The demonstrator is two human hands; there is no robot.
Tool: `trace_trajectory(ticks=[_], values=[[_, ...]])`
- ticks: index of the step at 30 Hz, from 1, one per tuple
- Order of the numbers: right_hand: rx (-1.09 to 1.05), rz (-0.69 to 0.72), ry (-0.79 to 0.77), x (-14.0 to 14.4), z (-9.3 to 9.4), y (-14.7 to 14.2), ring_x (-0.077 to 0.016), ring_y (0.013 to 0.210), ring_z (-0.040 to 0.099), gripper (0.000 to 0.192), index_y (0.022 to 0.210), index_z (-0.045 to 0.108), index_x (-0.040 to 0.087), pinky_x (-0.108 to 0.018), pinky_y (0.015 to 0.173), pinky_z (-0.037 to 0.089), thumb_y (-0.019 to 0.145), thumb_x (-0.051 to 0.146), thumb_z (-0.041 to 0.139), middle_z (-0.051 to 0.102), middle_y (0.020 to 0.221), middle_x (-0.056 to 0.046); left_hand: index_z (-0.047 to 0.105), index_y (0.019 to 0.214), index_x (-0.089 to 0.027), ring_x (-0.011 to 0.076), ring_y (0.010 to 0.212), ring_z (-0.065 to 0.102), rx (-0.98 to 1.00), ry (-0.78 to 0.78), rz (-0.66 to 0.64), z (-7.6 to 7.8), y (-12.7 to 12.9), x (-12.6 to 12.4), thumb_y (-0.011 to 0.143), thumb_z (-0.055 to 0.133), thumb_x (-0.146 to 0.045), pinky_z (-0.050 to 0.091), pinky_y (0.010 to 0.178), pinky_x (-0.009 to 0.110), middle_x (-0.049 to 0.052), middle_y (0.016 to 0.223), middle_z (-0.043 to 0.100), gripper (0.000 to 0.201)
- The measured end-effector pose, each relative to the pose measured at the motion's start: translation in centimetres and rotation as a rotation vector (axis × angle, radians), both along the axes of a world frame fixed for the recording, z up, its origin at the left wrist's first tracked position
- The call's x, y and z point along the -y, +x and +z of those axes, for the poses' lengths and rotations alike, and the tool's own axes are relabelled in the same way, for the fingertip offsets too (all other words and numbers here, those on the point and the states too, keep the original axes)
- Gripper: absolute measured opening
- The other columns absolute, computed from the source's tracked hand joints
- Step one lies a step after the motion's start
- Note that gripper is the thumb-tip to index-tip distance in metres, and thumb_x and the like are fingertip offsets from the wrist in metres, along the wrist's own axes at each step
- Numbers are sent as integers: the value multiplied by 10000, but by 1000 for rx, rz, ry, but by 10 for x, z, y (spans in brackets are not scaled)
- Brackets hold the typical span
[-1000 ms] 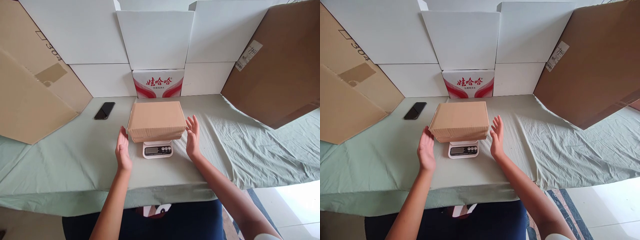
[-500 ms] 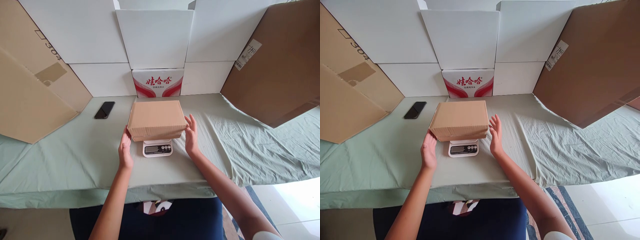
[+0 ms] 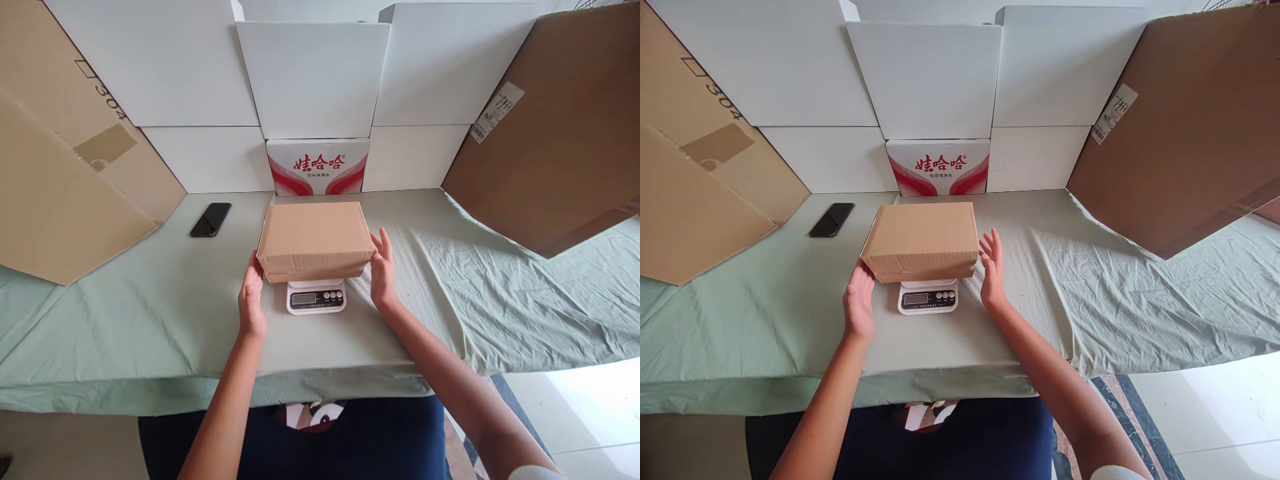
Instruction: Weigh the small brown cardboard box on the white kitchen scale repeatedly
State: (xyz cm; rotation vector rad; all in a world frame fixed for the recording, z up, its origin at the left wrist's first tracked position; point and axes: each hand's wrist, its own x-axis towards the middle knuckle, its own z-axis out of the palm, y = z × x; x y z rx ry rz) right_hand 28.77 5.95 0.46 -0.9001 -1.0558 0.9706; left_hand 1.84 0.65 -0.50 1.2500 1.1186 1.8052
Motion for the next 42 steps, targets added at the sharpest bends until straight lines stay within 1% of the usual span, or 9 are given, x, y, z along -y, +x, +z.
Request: trace_trajectory(ticks=[10,19,22,27,30,33,35,38,42], values=[[74,-21,-82,-9,-6,1,-339,1504,470,740,1593,339,351,-621,1246,354,915,579,529,432,1653,-86,525,1541,-259,330,1569,385,13,-26,-14,-4,0,-4,881,435,-837,323,1283,461,127,1653,471,882],[315,-135,-15,-6,12,8,-338,1514,436,692,1589,338,331,-603,1252,342,956,577,472,334,1704,-98,535,1535,-225,330,1534,444,-27,-19,-4,-14,-4,-10,925,500,-737,344,1271,449,137,1599,539,797],[302,-174,-68,-12,11,13,-323,1482,472,671,1584,346,315,-598,1253,339,960,538,455,353,1690,-103,550,1521,-217,336,1525,456,-9,-36,-8,-17,-5,-13,931,492,-733,352,1266,462,145,1592,544,786],[318,-174,-156,-25,2,20,-331,1437,509,705,1556,388,269,-587,1217,386,905,505,524,426,1638,-138,544,1526,-211,305,1572,384,1,-12,54,-19,-6,-16,933,463,-749,279,1306,438,128,1639,489,805],[355,-149,-167,-33,-4,22,-347,1394,534,664,1474,493,257,-586,1186,413,855,480,582,555,1534,-131,564,1510,-213,299,1578,373,53,-57,93,-19,-7,-18,917,446,-785,269,1312,437,126,1635,494,833],[480,-124,-106,-38,-9,23,-351,1316,573,507,1300,637,254,-577,1162,425,815,398,614,672,1371,-102,580,1495,-228,304,1578,371,108,-106,100,-20,-8,-20,885,444,-827,290,1304,439,127,1639,489,866],[566,-150,-77,-39,-10,23,-346,1279,581,400,1171,694,240,-562,1142,438,791,334,609,687,1308,-104,588,1487,-241,303,1571,384,132,-115,102,-21,-9,-20,871,433,-848,311,1295,435,127,1641,487,878],[604,-200,-72,-36,-9,22,-323,1267,574,307,1054,706,231,-534,1126,447,773,286,596,670,1291,-111,601,1472,-239,304,1550,423,158,-106,119,-22,-11,-21,875,429,-843,329,1287,444,138,1620,513,867],[582,-224,-81,-33,-6,21,-298,1204,598,270,1017,689,219,-503,1089,468,772,297,610,679,1233,-111,638,1430,-226,311,1521,468,203,-78,114,-24,-11,-22,868,466,-825,346,1277,461,150,1576,563,839]])
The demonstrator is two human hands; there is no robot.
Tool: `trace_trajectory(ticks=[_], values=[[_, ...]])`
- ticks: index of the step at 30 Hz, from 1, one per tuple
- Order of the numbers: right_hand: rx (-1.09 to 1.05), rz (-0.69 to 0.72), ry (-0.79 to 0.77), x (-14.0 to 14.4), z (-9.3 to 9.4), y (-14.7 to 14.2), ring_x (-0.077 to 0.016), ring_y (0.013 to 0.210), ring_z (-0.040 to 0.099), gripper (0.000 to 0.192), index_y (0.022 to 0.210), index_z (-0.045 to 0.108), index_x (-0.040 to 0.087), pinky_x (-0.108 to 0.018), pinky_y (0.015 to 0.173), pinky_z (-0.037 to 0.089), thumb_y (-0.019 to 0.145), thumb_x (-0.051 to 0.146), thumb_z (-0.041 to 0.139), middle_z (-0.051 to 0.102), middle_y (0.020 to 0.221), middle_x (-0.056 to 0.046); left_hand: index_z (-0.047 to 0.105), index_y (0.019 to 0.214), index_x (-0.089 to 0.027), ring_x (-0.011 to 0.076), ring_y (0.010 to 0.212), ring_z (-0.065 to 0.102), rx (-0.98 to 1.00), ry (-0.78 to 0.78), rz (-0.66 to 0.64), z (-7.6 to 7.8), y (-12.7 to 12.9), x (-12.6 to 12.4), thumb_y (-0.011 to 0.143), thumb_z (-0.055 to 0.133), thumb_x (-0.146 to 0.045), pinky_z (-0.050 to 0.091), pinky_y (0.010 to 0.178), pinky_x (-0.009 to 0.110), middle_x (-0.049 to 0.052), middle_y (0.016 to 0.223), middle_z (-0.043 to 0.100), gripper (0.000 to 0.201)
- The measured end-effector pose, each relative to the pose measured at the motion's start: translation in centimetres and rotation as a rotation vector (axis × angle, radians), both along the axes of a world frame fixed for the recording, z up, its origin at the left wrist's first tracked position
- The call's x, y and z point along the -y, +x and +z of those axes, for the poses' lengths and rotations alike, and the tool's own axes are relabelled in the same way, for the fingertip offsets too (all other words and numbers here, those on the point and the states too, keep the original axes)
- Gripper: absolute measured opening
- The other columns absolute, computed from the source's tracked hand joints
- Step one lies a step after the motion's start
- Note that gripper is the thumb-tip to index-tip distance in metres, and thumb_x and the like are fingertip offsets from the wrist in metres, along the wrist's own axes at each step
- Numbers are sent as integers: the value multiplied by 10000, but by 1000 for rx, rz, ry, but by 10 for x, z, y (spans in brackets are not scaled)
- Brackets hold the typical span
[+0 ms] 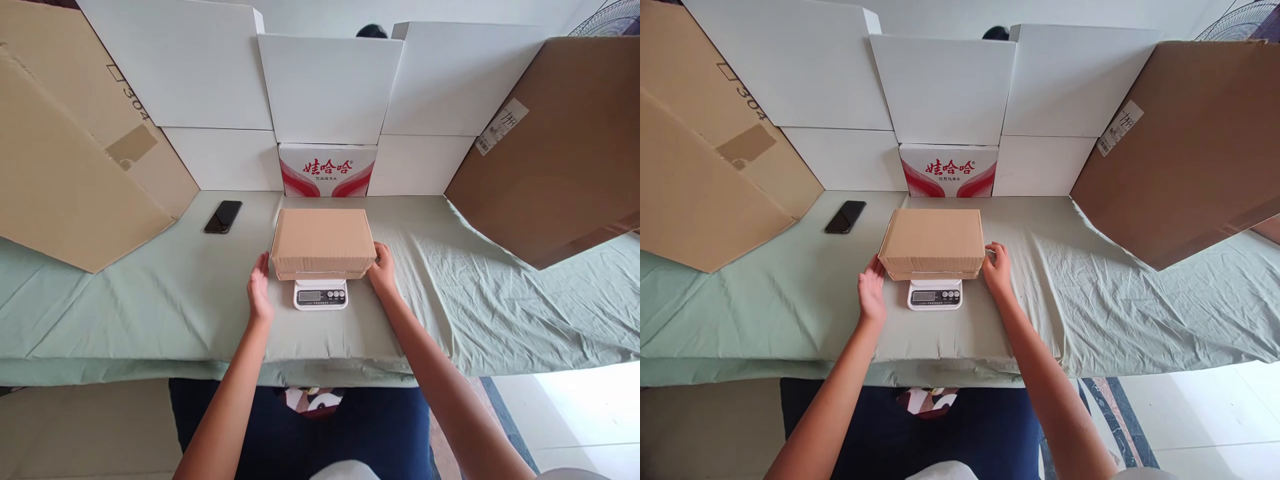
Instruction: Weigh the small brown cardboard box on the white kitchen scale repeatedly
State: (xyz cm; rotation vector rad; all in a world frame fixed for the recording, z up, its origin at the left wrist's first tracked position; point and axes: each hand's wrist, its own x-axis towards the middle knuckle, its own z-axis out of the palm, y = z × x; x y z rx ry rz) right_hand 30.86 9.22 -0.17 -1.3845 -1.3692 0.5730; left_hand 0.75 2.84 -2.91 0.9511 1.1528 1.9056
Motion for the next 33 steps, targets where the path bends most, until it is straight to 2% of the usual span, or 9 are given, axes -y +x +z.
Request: trace_trajectory(ticks=[5,9,14,19,27,33], values=[[-48,-15,-28,4,0,0,-258,1050,634,273,1038,678,208,-455,984,515,806,328,597,713,1132,-90,665,1391,-215,309,1488,513,22,-7,-2,2,2,1,861,488,-816,367,1262,469,161,1530,605,821],[-83,-20,-71,6,-2,-1,-254,1059,640,279,1086,663,215,-438,967,522,860,341,560,733,1131,-80,681,1367,-225,304,1446,557,19,-51,-9,5,3,3,840,498,-834,425,1220,449,147,1492,637,825],[-79,-62,-89,5,-6,0,-241,1000,654,246,1048,658,216,-424,936,521,865,299,515,732,1087,-78,708,1320,-207,319,1347,633,29,-133,1,5,2,4,806,544,-843,505,1127,448,155,1389,700,834],[-54,-98,-91,4,-6,1,-227,938,639,266,1029,664,212,-423,929,514,819,245,505,733,1039,-71,725,1278,-204,326,1309,653,19,-152,-7,1,2,4,830,580,-778,514,1100,457,158,1336,726,742],[-58,-107,-116,3,-7,3,-238,969,647,282,1050,654,221,-432,927,519,820,236,491,722,1063,-73,748,1109,-239,302,1269,671,-45,-204,-64,0,1,10,858,586,-725,504,1112,439,118,1197,763,571],[-96,-110,-116,0,-9,4,-248,1004,676,242,1028,659,223,-441,942,532,829,247,522,734,1056,-77,713,1247,-249,290,1286,654,-9,-214,-108,-9,-2,12,876,577,-712,481,1125,433,114,1307,735,609]])
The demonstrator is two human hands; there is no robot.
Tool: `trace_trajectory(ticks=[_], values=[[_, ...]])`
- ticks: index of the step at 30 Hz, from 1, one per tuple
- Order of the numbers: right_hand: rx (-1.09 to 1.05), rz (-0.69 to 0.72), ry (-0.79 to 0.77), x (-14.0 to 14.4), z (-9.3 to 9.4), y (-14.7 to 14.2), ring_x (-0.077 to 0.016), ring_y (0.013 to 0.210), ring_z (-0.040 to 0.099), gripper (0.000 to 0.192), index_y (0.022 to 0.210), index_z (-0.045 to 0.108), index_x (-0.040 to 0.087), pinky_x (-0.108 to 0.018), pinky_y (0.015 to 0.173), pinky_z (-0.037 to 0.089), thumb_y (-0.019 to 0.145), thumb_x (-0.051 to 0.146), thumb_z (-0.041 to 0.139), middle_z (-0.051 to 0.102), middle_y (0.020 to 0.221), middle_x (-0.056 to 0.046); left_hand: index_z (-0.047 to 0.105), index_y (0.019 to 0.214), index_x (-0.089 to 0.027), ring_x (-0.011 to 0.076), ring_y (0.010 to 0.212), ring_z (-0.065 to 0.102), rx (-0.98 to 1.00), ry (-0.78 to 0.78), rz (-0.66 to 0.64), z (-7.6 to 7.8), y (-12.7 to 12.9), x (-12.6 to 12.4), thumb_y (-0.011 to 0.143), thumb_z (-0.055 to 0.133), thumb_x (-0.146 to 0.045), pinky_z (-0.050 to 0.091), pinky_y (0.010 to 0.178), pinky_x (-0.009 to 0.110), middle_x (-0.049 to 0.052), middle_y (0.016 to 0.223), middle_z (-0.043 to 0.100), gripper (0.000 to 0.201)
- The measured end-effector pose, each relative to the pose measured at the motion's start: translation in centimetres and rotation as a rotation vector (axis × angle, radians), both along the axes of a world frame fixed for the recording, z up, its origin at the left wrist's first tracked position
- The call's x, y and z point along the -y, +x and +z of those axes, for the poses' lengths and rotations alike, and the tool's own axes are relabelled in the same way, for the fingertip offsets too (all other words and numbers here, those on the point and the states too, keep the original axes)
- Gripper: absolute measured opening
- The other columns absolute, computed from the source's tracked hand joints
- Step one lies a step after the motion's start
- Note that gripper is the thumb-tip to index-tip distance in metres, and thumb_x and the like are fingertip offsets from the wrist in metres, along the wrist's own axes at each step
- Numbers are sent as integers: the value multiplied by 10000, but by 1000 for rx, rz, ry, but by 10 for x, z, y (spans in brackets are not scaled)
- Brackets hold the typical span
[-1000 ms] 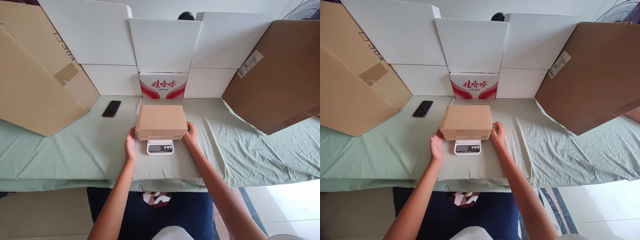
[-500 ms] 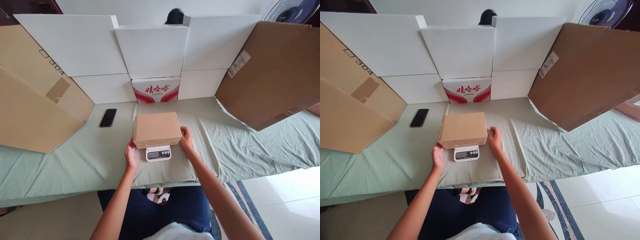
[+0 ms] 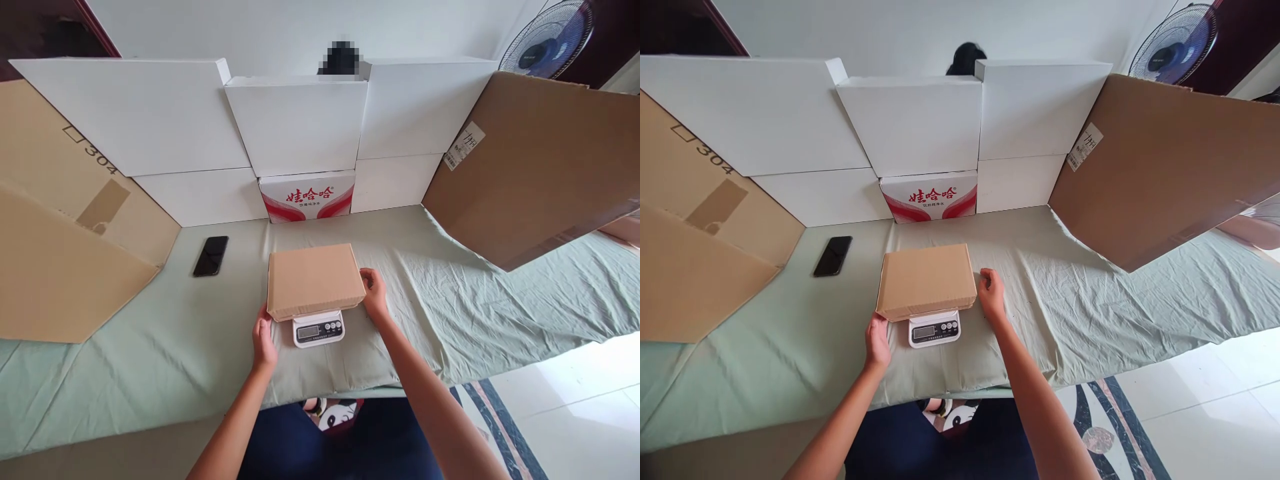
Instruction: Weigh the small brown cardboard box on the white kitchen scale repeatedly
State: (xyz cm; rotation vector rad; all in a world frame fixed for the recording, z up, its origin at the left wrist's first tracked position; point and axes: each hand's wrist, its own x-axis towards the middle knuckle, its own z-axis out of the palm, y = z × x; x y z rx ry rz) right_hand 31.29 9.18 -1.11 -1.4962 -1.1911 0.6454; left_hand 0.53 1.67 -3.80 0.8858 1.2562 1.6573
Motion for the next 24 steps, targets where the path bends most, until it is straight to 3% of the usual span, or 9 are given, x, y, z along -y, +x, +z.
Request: trace_trajectory(ticks=[9,17,24], values=[[-89,34,-4,1,-4,2,-249,1104,682,265,1104,625,252,-478,1021,534,840,268,608,704,1149,-74,745,1159,-215,290,1288,657,64,23,60,8,7,-3,822,621,-759,486,1121,401,120,1232,766,651],[-244,51,45,3,-3,-1,-220,1136,675,493,1267,484,273,-486,1081,520,793,203,598,620,1240,-72,729,1223,-203,303,1245,684,-67,22,63,11,8,-3,869,567,-761,504,1102,417,130,1253,765,681],[-246,14,66,3,3,-4,-224,1147,647,536,1265,477,266,-494,1109,496,747,198,595,600,1233,-70,723,1241,-199,314,1285,654,-109,45,42,12,6,-4,884,537,-767,478,1128,427,133,1288,747,696]])
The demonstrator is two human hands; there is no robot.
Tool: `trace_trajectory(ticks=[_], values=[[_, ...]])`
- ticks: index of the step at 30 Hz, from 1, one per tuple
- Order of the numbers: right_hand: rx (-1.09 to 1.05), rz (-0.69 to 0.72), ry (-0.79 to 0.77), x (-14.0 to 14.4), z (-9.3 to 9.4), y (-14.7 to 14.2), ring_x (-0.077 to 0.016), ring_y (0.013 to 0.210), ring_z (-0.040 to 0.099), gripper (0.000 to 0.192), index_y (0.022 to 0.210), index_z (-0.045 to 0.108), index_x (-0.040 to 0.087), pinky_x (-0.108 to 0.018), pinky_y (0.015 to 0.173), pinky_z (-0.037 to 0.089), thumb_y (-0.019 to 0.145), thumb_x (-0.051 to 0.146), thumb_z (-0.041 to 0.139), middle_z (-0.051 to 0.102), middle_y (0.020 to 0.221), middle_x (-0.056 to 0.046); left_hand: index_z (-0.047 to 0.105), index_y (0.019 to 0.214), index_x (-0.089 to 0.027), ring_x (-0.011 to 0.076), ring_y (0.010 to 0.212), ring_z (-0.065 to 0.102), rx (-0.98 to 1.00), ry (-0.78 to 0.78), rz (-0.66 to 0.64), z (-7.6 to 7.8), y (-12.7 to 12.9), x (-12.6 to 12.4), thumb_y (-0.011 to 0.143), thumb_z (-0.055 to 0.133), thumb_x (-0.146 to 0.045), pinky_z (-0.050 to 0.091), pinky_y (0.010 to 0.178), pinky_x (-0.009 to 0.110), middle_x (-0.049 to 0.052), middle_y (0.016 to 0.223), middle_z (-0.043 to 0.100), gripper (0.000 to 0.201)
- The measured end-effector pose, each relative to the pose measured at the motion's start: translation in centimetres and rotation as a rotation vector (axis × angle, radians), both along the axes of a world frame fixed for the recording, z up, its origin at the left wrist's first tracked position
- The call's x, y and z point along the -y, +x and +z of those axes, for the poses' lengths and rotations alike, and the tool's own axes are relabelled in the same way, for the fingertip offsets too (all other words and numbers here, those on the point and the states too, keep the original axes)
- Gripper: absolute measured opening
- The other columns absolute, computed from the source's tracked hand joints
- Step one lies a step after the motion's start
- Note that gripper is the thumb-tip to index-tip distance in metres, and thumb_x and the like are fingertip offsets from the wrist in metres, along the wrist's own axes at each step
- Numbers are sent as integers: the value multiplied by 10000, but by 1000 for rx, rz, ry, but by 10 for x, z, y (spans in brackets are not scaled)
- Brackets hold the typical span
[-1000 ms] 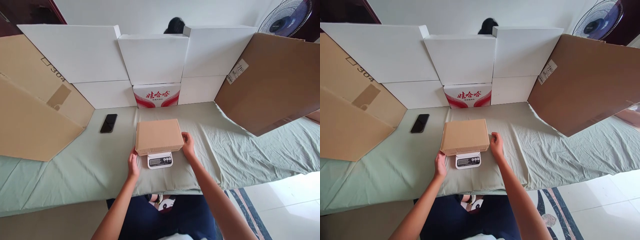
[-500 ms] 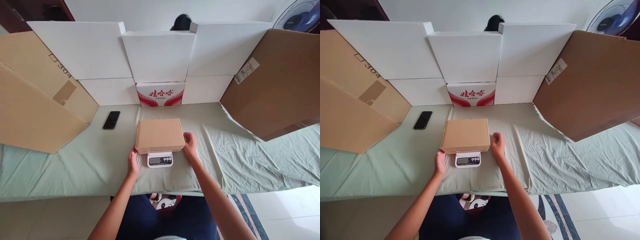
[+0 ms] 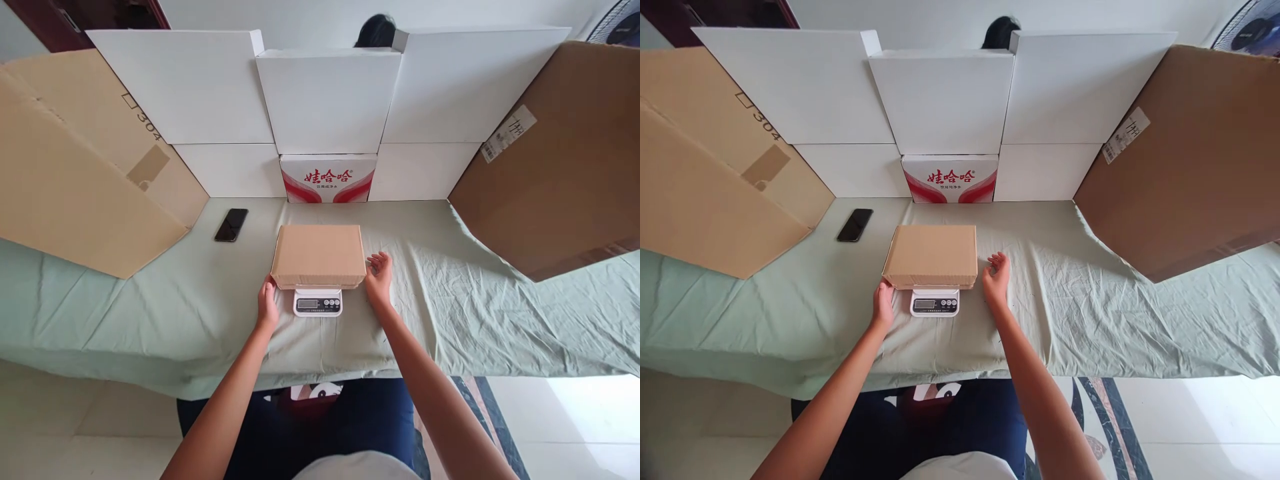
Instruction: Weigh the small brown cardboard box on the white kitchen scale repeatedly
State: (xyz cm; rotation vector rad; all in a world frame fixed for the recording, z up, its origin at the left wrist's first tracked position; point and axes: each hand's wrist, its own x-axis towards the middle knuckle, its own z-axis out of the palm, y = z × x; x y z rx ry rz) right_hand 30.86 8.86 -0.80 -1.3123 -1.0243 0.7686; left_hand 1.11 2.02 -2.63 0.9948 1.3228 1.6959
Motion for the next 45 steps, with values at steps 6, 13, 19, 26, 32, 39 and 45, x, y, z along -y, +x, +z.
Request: trace_trajectory(ticks=[6,13,19,26,32,39,45], values=[[-11,-10,7,4,9,-4,-246,1260,590,572,1303,454,262,-507,1168,445,745,242,579,530,1360,-95,724,1247,-208,316,1326,636,117,25,-9,-8,-1,-1,896,548,-743,470,1146,448,135,1338,732,664],[-134,-97,2,6,14,-4,-242,1186,632,491,1287,450,275,-484,1061,519,801,289,524,511,1383,-96,725,1266,-211,330,1341,633,145,43,8,-12,0,-6,877,566,-753,473,1155,463,141,1361,722,686],[-177,-107,26,5,9,-3,-232,1207,627,471,1292,437,279,-494,1120,473,823,293,477,492,1390,-93,732,1242,-181,343,1347,629,112,48,18,-7,1,-10,835,579,-788,470,1162,472,170,1359,719,747],[-247,51,9,-3,6,8,-191,1061,672,505,1298,462,283,-472,1108,512,795,307,504,592,1224,-42,734,1228,-167,336,1285,668,45,42,32,-5,1,-13,829,576,-790,486,1128,467,179,1303,744,756],[-289,205,-18,-8,3,19,-216,1134,653,334,1079,650,252,-543,1222,423,761,274,549,697,1132,-28,740,1220,-203,316,1311,652,24,47,24,-6,0,-16,853,575,-762,459,1158,460,155,1317,739,689],[-499,292,-28,-15,8,37,-244,1118,714,299,1047,646,252,-568,1240,414,790,378,561,759,1069,-48,734,1225,-207,306,1292,665,39,46,12,-4,1,-17,877,553,-746,469,1149,455,157,1302,743,666],[-856,239,14,-4,8,64,-291,1226,716,410,1140,567,248,-640,1170,457,793,442,468,721,1256,-128,735,1222,-188,339,1296,661,71,51,12,-1,3,-19,850,568,-775,458,1163,507,176,1305,741,714]])
